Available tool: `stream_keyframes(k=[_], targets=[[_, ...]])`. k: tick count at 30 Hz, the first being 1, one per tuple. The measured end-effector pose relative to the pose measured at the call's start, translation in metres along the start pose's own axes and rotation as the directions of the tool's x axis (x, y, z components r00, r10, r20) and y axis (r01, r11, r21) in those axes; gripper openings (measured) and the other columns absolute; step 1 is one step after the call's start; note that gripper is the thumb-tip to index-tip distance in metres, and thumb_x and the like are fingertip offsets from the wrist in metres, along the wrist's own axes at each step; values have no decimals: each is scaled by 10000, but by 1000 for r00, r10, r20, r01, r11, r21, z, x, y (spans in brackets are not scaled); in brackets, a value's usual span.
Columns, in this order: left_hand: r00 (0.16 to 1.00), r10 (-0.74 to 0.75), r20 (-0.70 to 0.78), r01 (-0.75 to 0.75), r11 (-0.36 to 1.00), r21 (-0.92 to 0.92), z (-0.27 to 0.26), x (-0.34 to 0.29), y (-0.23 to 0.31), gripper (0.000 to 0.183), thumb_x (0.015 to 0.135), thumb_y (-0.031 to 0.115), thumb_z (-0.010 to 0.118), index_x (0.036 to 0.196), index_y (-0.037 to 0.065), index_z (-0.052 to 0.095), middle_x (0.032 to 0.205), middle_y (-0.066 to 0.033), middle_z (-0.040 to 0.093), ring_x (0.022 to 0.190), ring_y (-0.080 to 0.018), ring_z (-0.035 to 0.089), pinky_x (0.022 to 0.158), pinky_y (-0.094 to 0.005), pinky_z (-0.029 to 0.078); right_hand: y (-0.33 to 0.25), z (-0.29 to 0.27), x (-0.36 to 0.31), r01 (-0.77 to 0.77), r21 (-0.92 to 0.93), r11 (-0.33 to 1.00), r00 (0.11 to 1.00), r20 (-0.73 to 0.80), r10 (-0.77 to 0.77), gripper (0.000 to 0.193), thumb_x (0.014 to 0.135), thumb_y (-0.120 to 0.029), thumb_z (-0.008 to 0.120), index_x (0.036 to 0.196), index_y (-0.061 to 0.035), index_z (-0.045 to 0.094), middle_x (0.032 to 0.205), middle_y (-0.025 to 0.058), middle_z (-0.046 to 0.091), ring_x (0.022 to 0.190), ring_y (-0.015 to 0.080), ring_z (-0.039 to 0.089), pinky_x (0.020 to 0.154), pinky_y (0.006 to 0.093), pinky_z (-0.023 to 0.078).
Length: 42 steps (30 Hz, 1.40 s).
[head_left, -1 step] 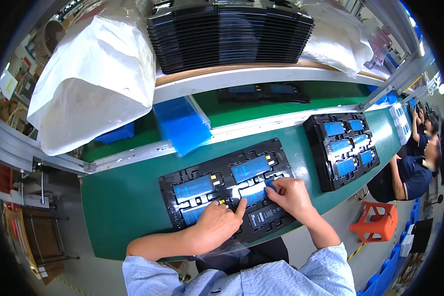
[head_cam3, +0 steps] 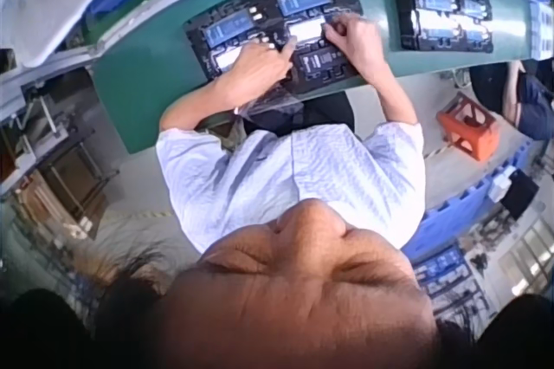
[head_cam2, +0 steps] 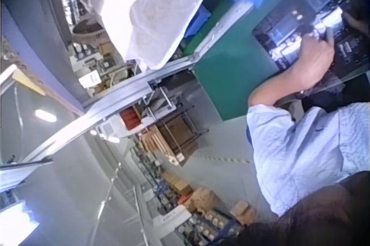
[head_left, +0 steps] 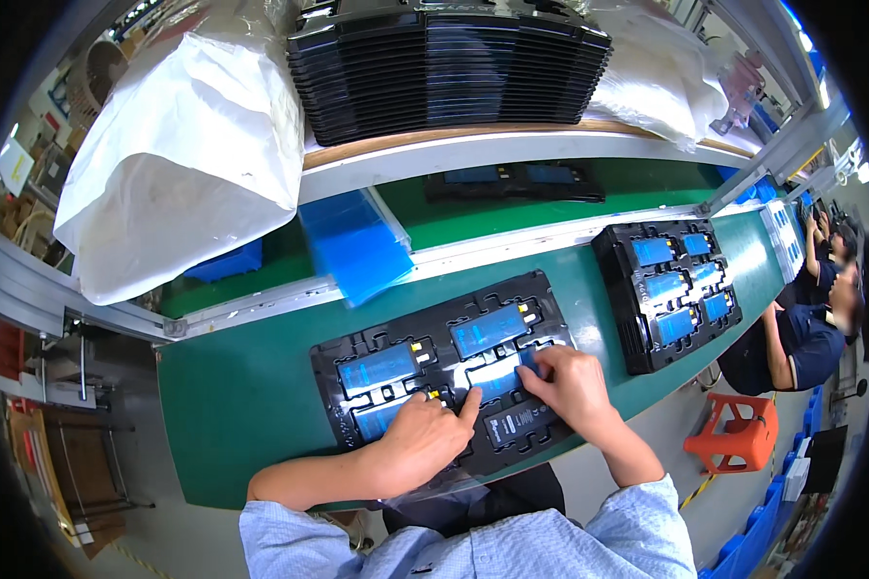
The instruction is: The person places blue rectangular components into slots on a black plastic tray. They handle the components one by one, aligning them carefully within the tray's compartments. The person repeats this process for multiple components, filling the tray systematically.
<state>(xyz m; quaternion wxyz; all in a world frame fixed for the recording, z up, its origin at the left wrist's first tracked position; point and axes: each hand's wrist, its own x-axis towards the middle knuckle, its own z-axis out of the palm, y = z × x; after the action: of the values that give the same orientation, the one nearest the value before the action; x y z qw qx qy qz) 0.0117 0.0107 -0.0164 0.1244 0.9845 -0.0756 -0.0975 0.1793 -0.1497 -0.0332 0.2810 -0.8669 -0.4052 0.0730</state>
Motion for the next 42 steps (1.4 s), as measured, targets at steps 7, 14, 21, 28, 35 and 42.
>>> stream_keyframes(k=[7, 14, 21, 28, 35, 42], targets=[[959, 68, -275, -158, 935, -317, -33, -12, 10, 431, 853, 128, 604, 1238, -47, 521, 671, -104, 606, 610, -248, 600, 579, -359, 470, -6, -24, -33, -12, 218, 976, 996, 94, -8, 173, 801, -176, 732, 829, -13, 683, 703, 106, 596, 607, 223, 611, 535, 326, 472], [825, -35, -564, -387, 691, -610, -31, -12, 34, 472, 809, 6, 652, 1266, -11, 533, 916, -86, 663, 849, -244, 643, 724, -323, 527, 1, -10, -94, -204, 876, 438, 944, 294, -149, 220, 908, -131, 640, 1019, 59, 645, 971, 101, 625, 788, 158, 621, 666, 279, 500], [911, 66, -407, -273, 836, -476, -29, -10, 38, 347, 839, 172, 687, 1135, 7, 610, 978, -75, 630, 996, -228, 563, 828, -349, 463, -15, -16, -98, -80, 723, 686, 932, 297, -205, 107, 839, -49, 672, 842, 57, 653, 788, 100, 635, 714, 170, 603, 645, 289, 468], [914, 68, -401, -367, 562, -742, -17, -10, 41, 183, 780, 188, 758, 922, 77, 724, 702, -55, 611, 673, -194, 558, 647, -311, 441, -7, -12, -99, -227, 931, 284, 835, 336, -435, 144, 876, -60, 658, 958, 57, 669, 1004, 135, 645, 898, 195, 613, 789, 302, 466], [919, 350, -183, -330, 424, -844, -21, -12, 40, 312, 907, 225, 609, 1191, 97, 632, 927, -61, 638, 883, -194, 579, 852, -352, 413, -1, -5, -102, -213, 946, 245, 733, 320, -600, 144, 882, -73, 660, 940, 59, 666, 931, 132, 655, 875, 191, 608, 782, 316, 462], [955, 247, -165, -246, 349, -904, -24, -11, 35, 196, 852, 167, 680, 1015, 62, 710, 937, -66, 653, 898, -203, 604, 817, -326, 462, -16, -21, -103, -43, 886, 462, 837, 284, -467, 158, 836, -98, 715, 894, 44, 677, 887, 110, 662, 799, 197, 643, 696, 301, 498]])
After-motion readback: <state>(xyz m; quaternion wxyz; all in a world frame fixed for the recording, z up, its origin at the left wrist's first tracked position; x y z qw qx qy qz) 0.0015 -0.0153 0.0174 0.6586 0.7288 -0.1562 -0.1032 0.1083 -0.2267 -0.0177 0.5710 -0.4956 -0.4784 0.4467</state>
